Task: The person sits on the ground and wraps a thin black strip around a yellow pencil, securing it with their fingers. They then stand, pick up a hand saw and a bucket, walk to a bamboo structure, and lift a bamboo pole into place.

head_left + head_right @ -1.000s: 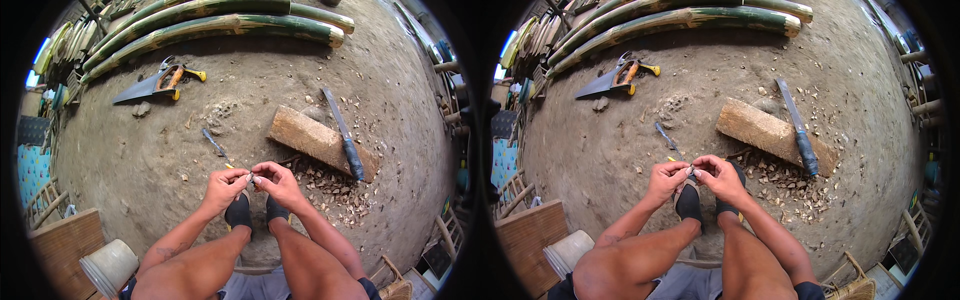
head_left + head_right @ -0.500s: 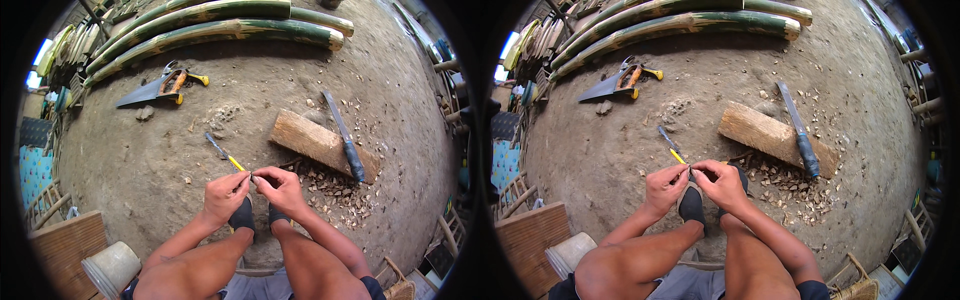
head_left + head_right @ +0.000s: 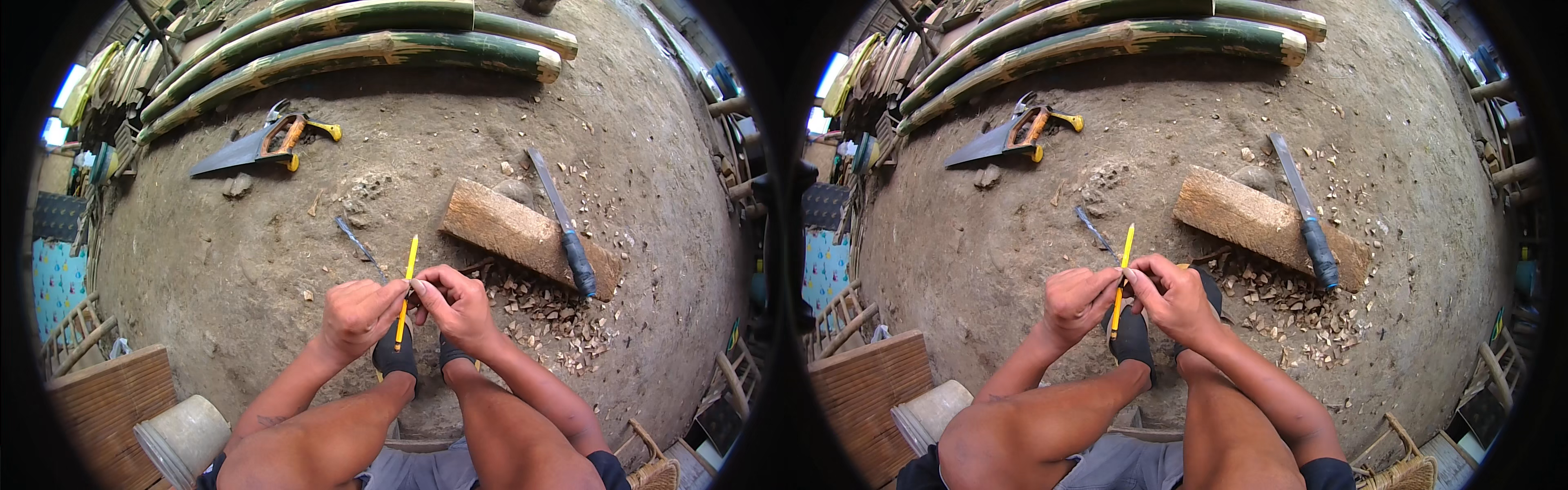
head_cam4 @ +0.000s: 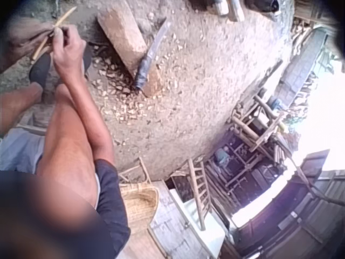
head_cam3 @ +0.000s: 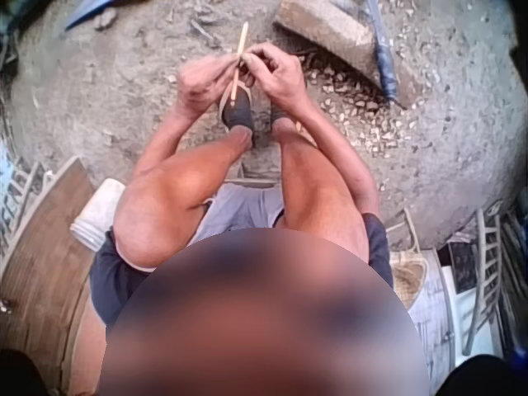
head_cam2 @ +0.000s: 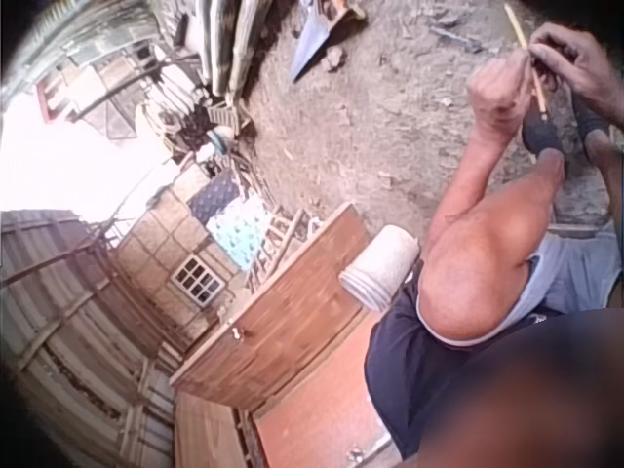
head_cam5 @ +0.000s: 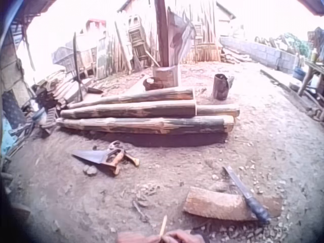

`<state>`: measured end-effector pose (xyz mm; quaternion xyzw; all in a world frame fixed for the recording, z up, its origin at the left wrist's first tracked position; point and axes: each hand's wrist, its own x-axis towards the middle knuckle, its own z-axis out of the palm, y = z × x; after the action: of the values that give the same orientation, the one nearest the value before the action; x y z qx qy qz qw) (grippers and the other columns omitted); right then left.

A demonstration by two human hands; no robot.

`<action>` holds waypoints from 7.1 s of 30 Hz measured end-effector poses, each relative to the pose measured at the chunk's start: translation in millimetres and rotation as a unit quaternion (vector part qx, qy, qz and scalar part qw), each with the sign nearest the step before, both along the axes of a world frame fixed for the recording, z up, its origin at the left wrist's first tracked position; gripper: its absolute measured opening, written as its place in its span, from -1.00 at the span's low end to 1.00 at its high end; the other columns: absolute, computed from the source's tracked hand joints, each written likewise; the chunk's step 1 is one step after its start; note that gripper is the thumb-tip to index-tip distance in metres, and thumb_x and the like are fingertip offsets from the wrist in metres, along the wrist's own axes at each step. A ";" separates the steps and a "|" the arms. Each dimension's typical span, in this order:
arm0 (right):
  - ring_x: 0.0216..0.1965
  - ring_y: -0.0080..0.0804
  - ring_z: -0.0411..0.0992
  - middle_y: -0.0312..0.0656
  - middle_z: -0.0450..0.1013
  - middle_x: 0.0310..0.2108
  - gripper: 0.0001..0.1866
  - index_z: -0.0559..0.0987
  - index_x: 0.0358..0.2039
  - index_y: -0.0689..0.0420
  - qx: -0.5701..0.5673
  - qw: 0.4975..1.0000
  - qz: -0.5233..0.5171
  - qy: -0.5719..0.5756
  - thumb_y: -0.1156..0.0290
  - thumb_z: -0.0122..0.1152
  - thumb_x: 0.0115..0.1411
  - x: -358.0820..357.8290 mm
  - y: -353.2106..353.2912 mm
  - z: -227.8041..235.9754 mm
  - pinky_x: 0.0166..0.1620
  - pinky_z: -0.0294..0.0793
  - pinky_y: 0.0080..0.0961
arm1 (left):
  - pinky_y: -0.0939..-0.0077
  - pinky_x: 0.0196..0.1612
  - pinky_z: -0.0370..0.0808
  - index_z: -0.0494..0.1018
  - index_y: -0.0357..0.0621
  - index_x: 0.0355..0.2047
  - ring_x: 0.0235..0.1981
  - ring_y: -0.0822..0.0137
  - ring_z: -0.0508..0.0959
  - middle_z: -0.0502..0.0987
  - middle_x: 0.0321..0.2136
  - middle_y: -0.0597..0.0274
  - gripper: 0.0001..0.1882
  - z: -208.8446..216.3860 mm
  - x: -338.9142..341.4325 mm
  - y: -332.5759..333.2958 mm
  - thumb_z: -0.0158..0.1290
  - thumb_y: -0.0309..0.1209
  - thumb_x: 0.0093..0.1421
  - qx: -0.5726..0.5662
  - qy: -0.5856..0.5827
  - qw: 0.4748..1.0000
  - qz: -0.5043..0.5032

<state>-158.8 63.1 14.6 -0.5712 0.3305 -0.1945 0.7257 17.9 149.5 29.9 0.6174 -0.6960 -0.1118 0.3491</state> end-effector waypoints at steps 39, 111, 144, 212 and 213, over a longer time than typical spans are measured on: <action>-0.35 -0.51 0.57 -0.17 0.60 -0.36 -0.86 0.63 -0.19 0.29 -0.216 0.976 0.011 -0.022 0.58 0.24 0.23 11.3 -28.5 29.1 -0.29 0.53 -0.58 | 0.38 -0.62 0.26 0.57 -0.27 -0.18 -0.70 0.31 0.39 0.39 -0.68 0.30 -0.68 21.3 3.0 -5.1 0.28 -0.65 0.01 -0.090 -0.053 0.994 0.011; -0.38 -0.02 0.57 -0.02 0.56 -0.40 -0.89 0.57 -0.28 0.17 -0.600 0.771 0.055 -0.206 0.44 0.25 0.20 138.3 96.6 295.7 -0.31 0.53 -0.18 | 0.73 -0.61 0.18 0.56 -0.38 -0.23 -0.62 0.76 0.32 0.49 -0.61 0.47 -0.82 275.6 29.3 137.7 0.08 -0.45 0.37 -0.235 0.347 0.840 0.344; -0.41 0.02 0.55 0.01 0.53 -0.44 -0.84 0.53 -0.37 0.21 -0.629 0.751 0.083 -0.184 0.39 0.25 0.19 149.7 103.0 303.3 -0.35 0.51 -0.13 | 0.73 -0.58 0.21 0.54 -0.41 -0.23 -0.59 0.75 0.34 0.50 -0.60 0.48 -0.86 285.3 46.6 151.5 0.10 -0.51 0.34 -0.211 0.194 0.887 0.362; -0.32 -0.13 0.57 -0.07 0.54 -0.33 -0.68 0.53 -0.17 0.24 -0.799 0.539 0.054 -0.262 0.46 0.40 0.07 142.0 101.4 302.5 -0.23 0.59 -0.30 | 0.65 -0.61 0.20 0.58 -0.37 -0.38 -0.62 0.73 0.35 0.53 -0.65 0.38 -0.83 288.7 30.2 171.4 0.12 -0.47 0.29 -0.231 0.267 0.840 0.411; -0.33 -0.13 0.57 -0.07 0.54 -0.34 -0.68 0.54 -0.18 0.24 -0.800 0.536 0.041 -0.265 0.46 0.41 0.06 142.5 100.6 303.4 -0.24 0.59 -0.30 | 0.64 -0.61 0.20 0.57 -0.37 -0.38 -0.62 0.72 0.35 0.52 -0.66 0.38 -0.83 288.1 30.5 171.2 0.12 -0.48 0.29 -0.230 0.272 0.838 0.413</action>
<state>-16.2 163.7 318.1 -0.8491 -0.1942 -0.4905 0.0278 48.4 320.7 318.0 0.6942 -0.2589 0.0429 0.6703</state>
